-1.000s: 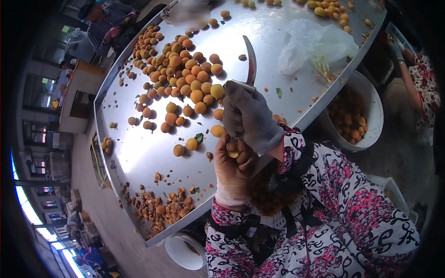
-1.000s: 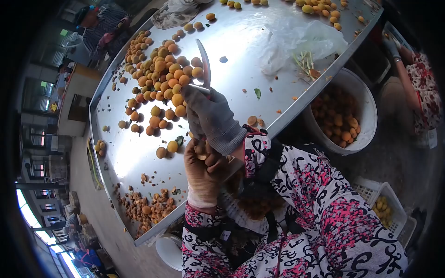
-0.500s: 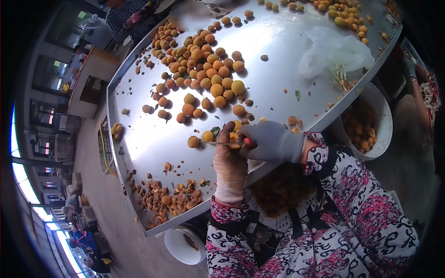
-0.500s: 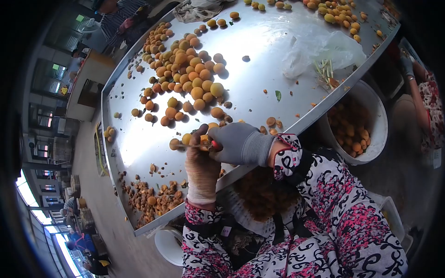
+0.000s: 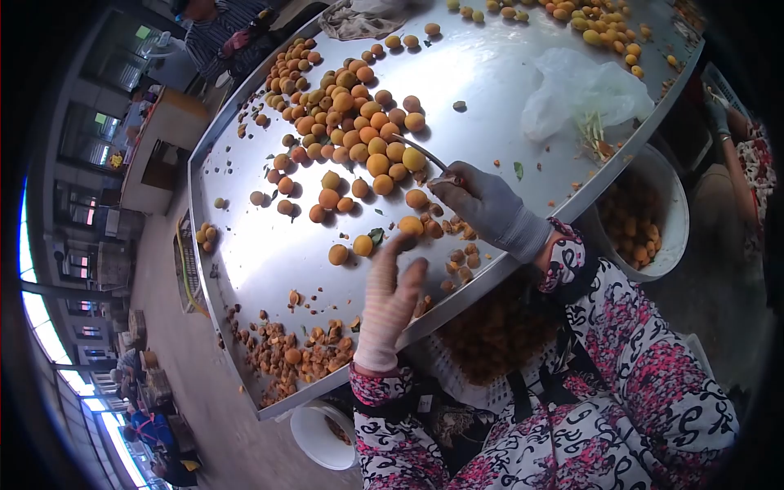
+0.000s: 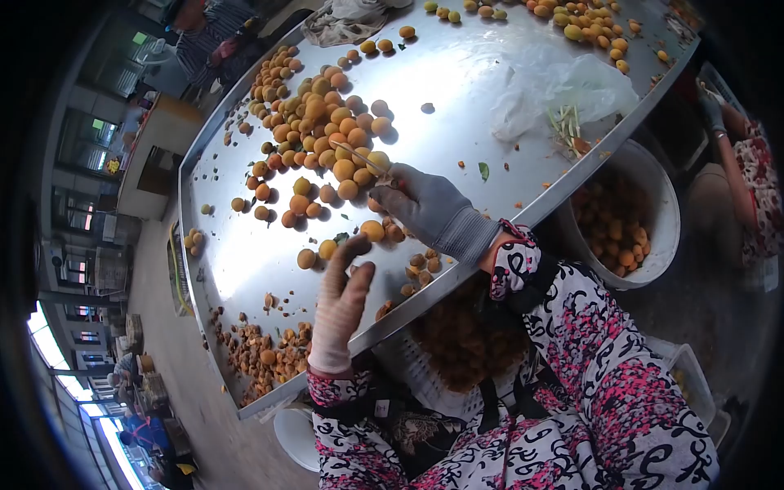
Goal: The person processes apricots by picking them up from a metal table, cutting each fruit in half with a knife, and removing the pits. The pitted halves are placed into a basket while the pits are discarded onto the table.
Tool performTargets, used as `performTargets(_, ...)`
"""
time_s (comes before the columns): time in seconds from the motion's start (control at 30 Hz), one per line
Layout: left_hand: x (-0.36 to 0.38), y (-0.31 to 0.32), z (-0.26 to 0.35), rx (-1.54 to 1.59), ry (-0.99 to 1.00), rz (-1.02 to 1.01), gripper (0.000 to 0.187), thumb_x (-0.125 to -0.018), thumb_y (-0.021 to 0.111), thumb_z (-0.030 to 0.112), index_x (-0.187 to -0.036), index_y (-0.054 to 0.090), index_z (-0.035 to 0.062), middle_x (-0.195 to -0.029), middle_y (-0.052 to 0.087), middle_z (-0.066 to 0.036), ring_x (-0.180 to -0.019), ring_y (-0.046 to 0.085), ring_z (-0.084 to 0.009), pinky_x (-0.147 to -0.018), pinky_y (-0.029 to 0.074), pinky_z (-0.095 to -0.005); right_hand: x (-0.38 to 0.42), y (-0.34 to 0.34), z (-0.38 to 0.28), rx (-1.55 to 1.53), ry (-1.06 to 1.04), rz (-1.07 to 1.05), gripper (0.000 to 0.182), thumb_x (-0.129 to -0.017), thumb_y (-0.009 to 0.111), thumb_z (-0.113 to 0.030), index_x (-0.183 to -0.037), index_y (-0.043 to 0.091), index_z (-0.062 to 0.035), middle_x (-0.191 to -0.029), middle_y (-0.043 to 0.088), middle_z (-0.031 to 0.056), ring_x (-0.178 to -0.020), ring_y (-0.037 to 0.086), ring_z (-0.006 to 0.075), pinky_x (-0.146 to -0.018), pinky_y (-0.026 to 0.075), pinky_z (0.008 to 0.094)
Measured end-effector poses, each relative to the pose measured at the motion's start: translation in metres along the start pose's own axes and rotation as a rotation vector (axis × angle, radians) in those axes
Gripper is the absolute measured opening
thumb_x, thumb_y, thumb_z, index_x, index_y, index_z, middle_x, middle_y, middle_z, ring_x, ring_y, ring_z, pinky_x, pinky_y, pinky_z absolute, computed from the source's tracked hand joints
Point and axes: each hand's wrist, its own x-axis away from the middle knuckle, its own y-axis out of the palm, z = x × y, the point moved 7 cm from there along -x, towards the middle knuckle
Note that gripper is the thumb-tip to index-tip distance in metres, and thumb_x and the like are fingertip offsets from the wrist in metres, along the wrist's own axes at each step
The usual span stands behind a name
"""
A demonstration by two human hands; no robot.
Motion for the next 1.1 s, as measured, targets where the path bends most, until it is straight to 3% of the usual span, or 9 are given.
performTargets(0.1,-0.025,-0.025,-0.018,-0.358,0.097,0.163,0.046,-0.082,0.051,0.006,-0.128,0.042,0.0090,-0.125,0.046,-0.011,-0.115,0.044,-0.0225,-0.095,0.036,-0.0342,0.001,-0.002,-0.006,0.122,0.023,-0.049,0.035,-0.089,0.051,-0.035,-0.101,0.054,-0.0025,-0.082,0.064,0.0119,-0.078,0.064,0.0206,-0.071,0.049,0.0303)
performTargets(0.17,-0.031,-0.005,0.000,-1.055,0.365,0.161,0.055,-0.076,0.053,0.002,-0.129,0.041,0.0118,-0.127,0.043,-0.015,-0.116,0.044,-0.0301,-0.095,0.038,-0.0388,-0.001,-0.002,-0.001,0.154,0.009,-0.047,0.034,-0.089,0.051,-0.034,-0.101,0.054,-0.0022,-0.081,0.064,0.0125,-0.078,0.063,0.0201,-0.070,0.049,0.0303)
performTargets(0.23,-0.038,0.008,0.000,-1.030,0.382,0.133,0.059,-0.072,0.055,0.003,-0.128,0.043,0.0156,-0.126,0.044,-0.017,-0.114,0.044,-0.0351,-0.093,0.039,-0.0424,-0.001,0.001,0.003,0.182,-0.003,-0.051,0.034,-0.089,0.051,-0.034,-0.101,0.053,-0.0020,-0.080,0.064,0.0131,-0.077,0.063,0.0195,-0.069,0.048,0.0303)
performTargets(0.5,-0.050,-0.005,-0.016,-1.245,0.019,0.163,0.041,-0.073,0.064,0.018,-0.113,0.054,0.0137,-0.104,0.055,-0.013,-0.094,0.053,-0.0295,-0.081,0.043,-0.0385,0.003,0.007,0.006,0.037,-0.015,-0.084,0.033,-0.087,0.054,-0.035,-0.093,0.052,-0.0019,-0.067,0.060,0.0136,-0.063,0.062,0.0249,-0.062,0.048,0.0329)
performTargets(0.6,-0.046,-0.013,-0.032,-1.183,-0.119,0.125,0.040,-0.074,0.064,0.019,-0.113,0.055,0.0139,-0.107,0.055,-0.014,-0.093,0.055,-0.0304,-0.083,0.043,-0.0389,0.006,0.007,0.008,0.063,-0.046,-0.073,0.034,-0.087,0.054,-0.035,-0.093,0.052,-0.0022,-0.066,0.059,0.0133,-0.064,0.062,0.0241,-0.062,0.047,0.0331)
performTargets(0.67,-0.042,-0.021,-0.032,-0.665,0.001,0.151,0.046,-0.079,0.060,0.014,-0.123,0.048,0.0151,-0.107,0.057,-0.013,-0.089,0.057,-0.0225,-0.082,0.044,-0.0305,0.007,0.007,0.007,0.097,-0.044,-0.066,0.034,-0.087,0.055,-0.035,-0.093,0.053,-0.0023,-0.066,0.059,0.0133,-0.065,0.062,0.0241,-0.061,0.047,0.0330)
performTargets(0.7,-0.039,-0.021,-0.043,-0.143,-0.089,0.072,0.049,-0.082,0.056,0.011,-0.128,0.042,0.0087,-0.111,0.055,-0.013,-0.095,0.055,-0.0182,-0.084,0.044,-0.0274,0.008,0.006,0.008,0.130,-0.037,-0.060,0.034,-0.086,0.055,-0.036,-0.093,0.053,-0.0025,-0.066,0.059,0.0134,-0.065,0.062,0.0241,-0.061,0.047,0.0329)
performTargets(0.9,-0.017,-0.001,0.000,0.812,-0.012,-0.083,0.056,-0.080,0.059,0.015,-0.129,0.035,0.0003,-0.114,0.052,-0.016,-0.108,0.052,-0.0240,-0.092,0.043,-0.0350,0.013,0.024,0.009,-0.012,-0.023,-0.144,0.036,-0.087,0.054,-0.036,-0.096,0.052,-0.0017,-0.070,0.060,0.0140,-0.070,0.062,0.0250,-0.065,0.047,0.0333)
performTargets(1.1,-0.014,0.003,0.002,0.627,-0.034,0.098,0.054,-0.082,0.059,0.017,-0.129,0.037,0.0028,-0.112,0.052,-0.013,-0.100,0.054,-0.0207,-0.091,0.042,-0.0331,0.014,0.038,0.016,-0.084,0.084,-0.137,0.035,-0.087,0.053,-0.034,-0.094,0.053,-0.0001,-0.080,0.061,0.0162,-0.079,0.063,0.0256,-0.071,0.048,0.0326)
